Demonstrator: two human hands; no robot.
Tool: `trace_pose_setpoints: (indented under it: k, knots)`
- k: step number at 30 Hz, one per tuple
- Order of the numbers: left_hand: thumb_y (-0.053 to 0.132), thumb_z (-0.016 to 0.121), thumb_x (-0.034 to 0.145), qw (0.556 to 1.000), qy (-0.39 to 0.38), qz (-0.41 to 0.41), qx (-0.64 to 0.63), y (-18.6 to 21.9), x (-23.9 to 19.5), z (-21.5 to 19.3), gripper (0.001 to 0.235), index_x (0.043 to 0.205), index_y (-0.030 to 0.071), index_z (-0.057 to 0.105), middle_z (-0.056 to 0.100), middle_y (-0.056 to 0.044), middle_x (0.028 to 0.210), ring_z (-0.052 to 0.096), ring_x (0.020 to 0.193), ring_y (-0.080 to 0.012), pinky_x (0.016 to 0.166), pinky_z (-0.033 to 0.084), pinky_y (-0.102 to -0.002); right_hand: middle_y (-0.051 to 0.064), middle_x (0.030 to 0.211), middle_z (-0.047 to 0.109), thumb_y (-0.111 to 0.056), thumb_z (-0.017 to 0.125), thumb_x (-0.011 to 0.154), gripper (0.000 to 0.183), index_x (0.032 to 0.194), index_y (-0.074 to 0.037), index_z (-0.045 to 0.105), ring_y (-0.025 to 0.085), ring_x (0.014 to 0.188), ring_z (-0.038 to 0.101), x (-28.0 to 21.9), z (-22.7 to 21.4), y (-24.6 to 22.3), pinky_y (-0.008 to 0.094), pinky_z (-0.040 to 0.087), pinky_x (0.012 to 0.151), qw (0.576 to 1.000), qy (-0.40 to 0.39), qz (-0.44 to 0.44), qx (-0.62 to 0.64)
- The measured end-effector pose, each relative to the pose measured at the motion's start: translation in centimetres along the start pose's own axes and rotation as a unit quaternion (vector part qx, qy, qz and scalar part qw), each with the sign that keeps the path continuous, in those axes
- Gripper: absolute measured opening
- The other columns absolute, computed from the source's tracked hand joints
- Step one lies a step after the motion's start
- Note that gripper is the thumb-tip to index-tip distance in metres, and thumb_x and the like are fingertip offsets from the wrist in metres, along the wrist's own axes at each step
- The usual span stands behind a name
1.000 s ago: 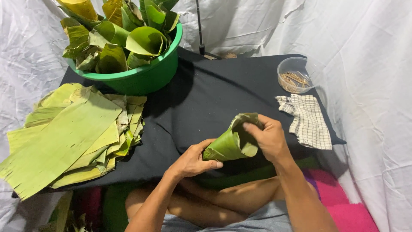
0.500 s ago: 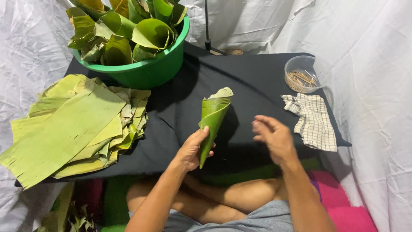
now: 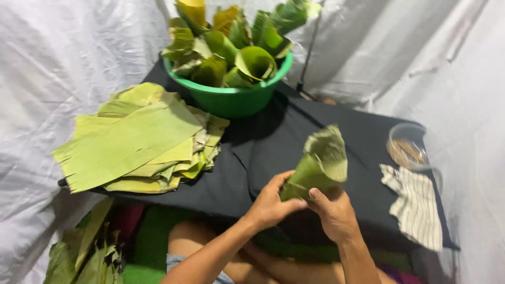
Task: Cleaning banana leaves with a cloth and folding them into cone shapes secured with toothpicks.
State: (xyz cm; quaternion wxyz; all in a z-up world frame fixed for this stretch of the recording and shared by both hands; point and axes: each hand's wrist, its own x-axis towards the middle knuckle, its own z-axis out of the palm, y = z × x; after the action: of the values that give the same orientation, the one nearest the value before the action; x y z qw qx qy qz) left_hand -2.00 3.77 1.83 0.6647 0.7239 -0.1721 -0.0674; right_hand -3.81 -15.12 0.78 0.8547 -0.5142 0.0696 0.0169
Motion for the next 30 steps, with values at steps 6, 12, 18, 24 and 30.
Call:
trace_pose_setpoints:
  k: [6, 12, 18, 24, 30]
  knots:
    - [0.027, 0.076, 0.081, 0.998, -0.028, 0.048, 0.011, 2.1, -0.1, -3.6, 0.070, 0.141, -0.001, 0.054, 0.068, -0.015, 0.129, 0.067, 0.110, -0.0218, 0.097, 0.054, -0.031, 0.030, 0.122, 0.062, 0.008, 0.062, 0.083, 0.049, 0.130, 0.014, 0.052, 0.040, 0.104, 0.063, 0.0, 2.7, -2.1, 0.052, 0.056, 0.088, 0.999, 0.005, 0.005, -0.051]
    - [0.017, 0.080, 0.077, 0.989, -0.026, 0.132, 0.063, 5.9, 2.2, -9.0, 0.075, 0.146, 0.009, 0.050, 0.071, -0.010, 0.127, 0.069, 0.112, -0.0208, 0.087, 0.057, -0.030, 0.024, 0.108, 0.073, 0.016, 0.071, 0.071, 0.051, 0.122, 0.012, 0.065, 0.030, 0.092, 0.068, 3.1, 6.2, -5.4, 0.039, 0.055, 0.083, 0.976, -0.113, -0.070, -0.174]
    - [0.008, 0.086, 0.076, 0.953, 0.059, 0.280, 0.103, 8.7, 7.8, -15.8, 0.073, 0.144, 0.006, 0.057, 0.070, -0.020, 0.121, 0.069, 0.114, -0.0392, 0.101, 0.055, -0.050, 0.024, 0.102, 0.070, 0.001, 0.084, 0.074, 0.048, 0.119, 0.000, 0.070, 0.031, 0.094, 0.068, 7.0, 16.3, -9.8, 0.057, 0.054, 0.081, 0.908, -0.054, -0.224, -0.349]
    - [0.014, 0.087, 0.084, 0.962, 0.062, 0.260, 0.050, 13.0, 12.7, -22.0, 0.086, 0.156, 0.013, 0.039, 0.058, -0.030, 0.142, 0.057, 0.132, -0.0513, 0.106, 0.051, -0.061, 0.016, 0.109, 0.071, 0.008, 0.085, 0.078, 0.049, 0.121, -0.002, 0.065, 0.020, 0.104, 0.063, 12.2, 24.4, -11.9, 0.046, 0.057, 0.089, 0.859, -0.136, -0.369, -0.327]
    - [0.025, 0.088, 0.087, 0.965, 0.103, 0.233, 0.065, 11.0, 15.9, -25.3, 0.080, 0.154, 0.029, 0.044, 0.063, -0.009, 0.143, 0.058, 0.136, -0.0354, 0.108, 0.050, -0.054, 0.010, 0.099, 0.073, -0.005, 0.089, 0.083, 0.035, 0.112, -0.008, 0.070, 0.015, 0.098, 0.067, 17.3, 27.3, -9.3, 0.040, 0.058, 0.081, 0.842, -0.122, -0.405, -0.334]
